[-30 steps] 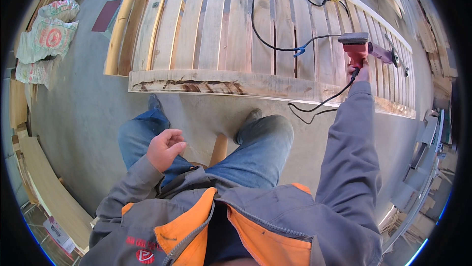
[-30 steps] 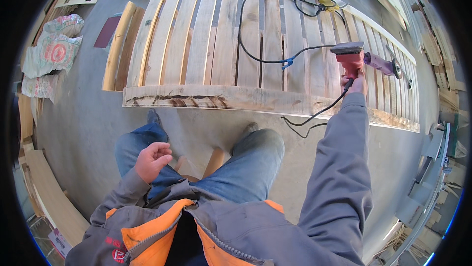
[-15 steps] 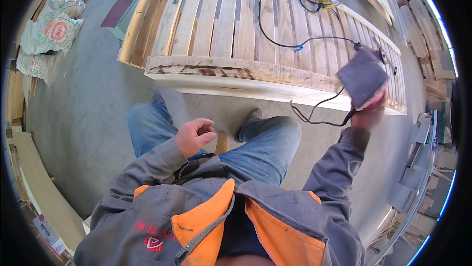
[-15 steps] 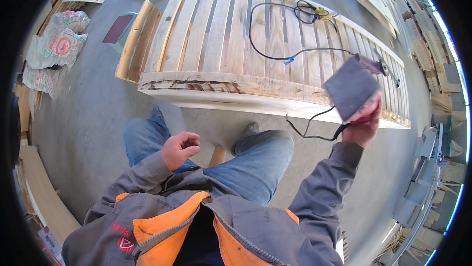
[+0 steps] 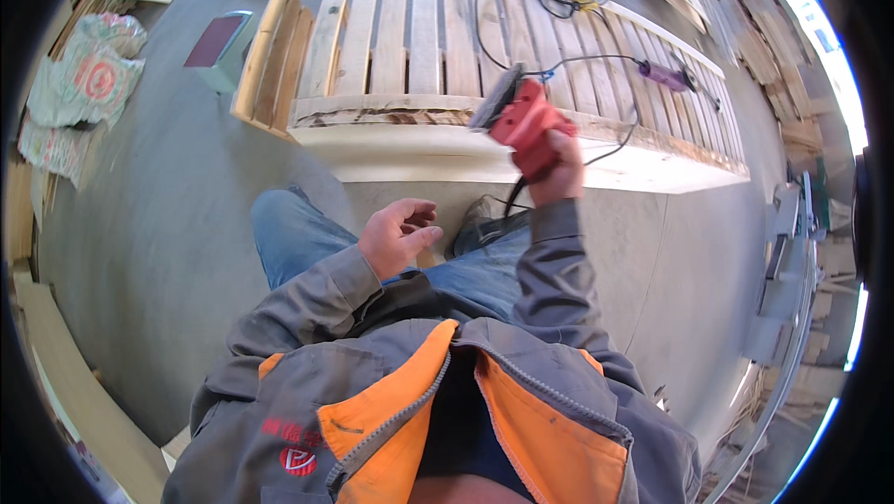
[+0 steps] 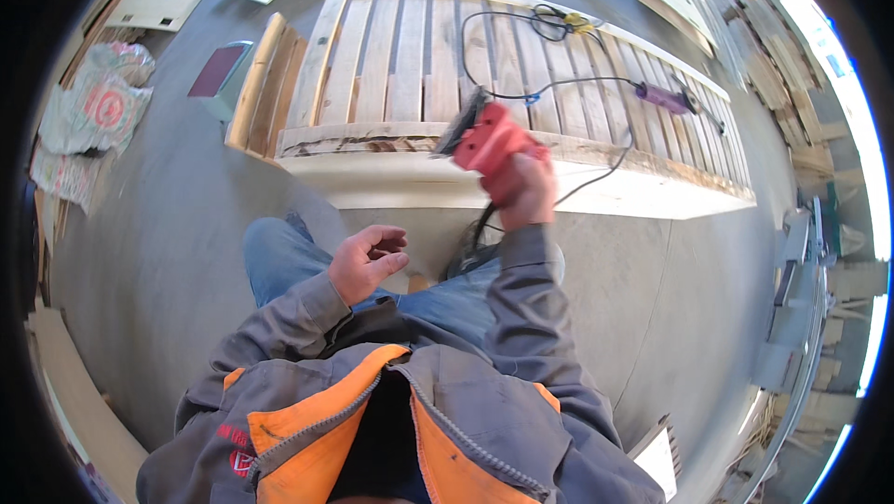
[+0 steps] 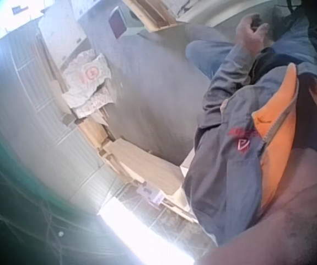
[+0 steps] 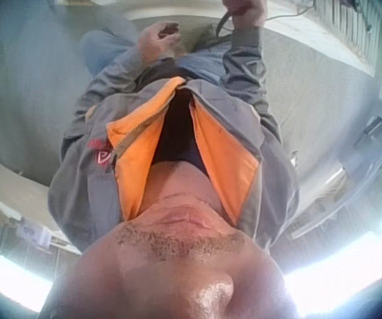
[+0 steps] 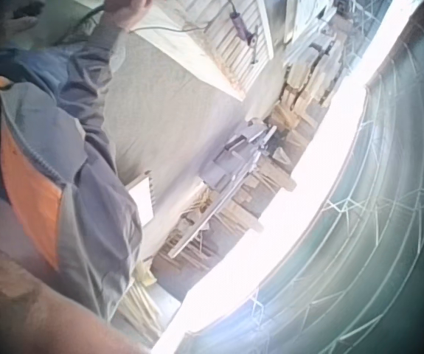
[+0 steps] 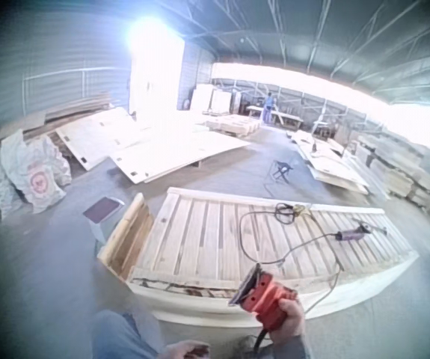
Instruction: The person sands a wooden slatted structure using a red electric sander and a purple angle grinder. They move the tools along the edges and surfaces of the wood, switching between them to smooth the material.
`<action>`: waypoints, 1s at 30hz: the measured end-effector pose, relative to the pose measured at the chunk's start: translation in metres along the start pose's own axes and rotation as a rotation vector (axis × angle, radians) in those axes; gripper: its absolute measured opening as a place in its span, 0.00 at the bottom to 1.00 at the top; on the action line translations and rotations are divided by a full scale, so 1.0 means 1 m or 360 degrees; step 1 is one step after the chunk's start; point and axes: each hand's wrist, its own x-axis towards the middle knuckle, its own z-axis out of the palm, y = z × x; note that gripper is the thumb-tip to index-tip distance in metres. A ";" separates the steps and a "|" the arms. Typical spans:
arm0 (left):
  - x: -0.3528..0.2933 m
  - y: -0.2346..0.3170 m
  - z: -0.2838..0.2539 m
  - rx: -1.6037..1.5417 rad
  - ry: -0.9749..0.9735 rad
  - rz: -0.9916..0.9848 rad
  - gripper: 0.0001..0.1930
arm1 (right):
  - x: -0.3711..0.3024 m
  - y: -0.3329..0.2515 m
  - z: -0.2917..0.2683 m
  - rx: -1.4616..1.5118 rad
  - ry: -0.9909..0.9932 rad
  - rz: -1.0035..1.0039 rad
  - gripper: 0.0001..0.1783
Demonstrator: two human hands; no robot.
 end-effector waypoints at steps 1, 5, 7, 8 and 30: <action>0.000 0.000 0.002 0.0021 0.0014 0.0046 0.24 | -0.012 0.007 0.019 -0.0006 0.0087 0.0081 0.27; 0.001 0.003 0.019 0.0172 -0.0010 0.0155 0.26 | -0.035 0.029 0.035 -0.0036 0.0172 0.0236 0.30; 0.002 -0.009 0.020 0.0060 -0.0006 0.0075 0.28 | -0.041 0.036 0.049 -0.0147 0.0199 0.0265 0.31; 0.003 -0.014 0.019 -0.0006 0.0001 0.0049 0.29 | -0.046 0.038 0.054 -0.0197 0.0238 0.0278 0.31; 0.026 0.054 0.019 0.1106 0.0569 0.1222 0.20 | -0.083 0.069 0.058 -0.1878 -0.0027 -0.0654 0.48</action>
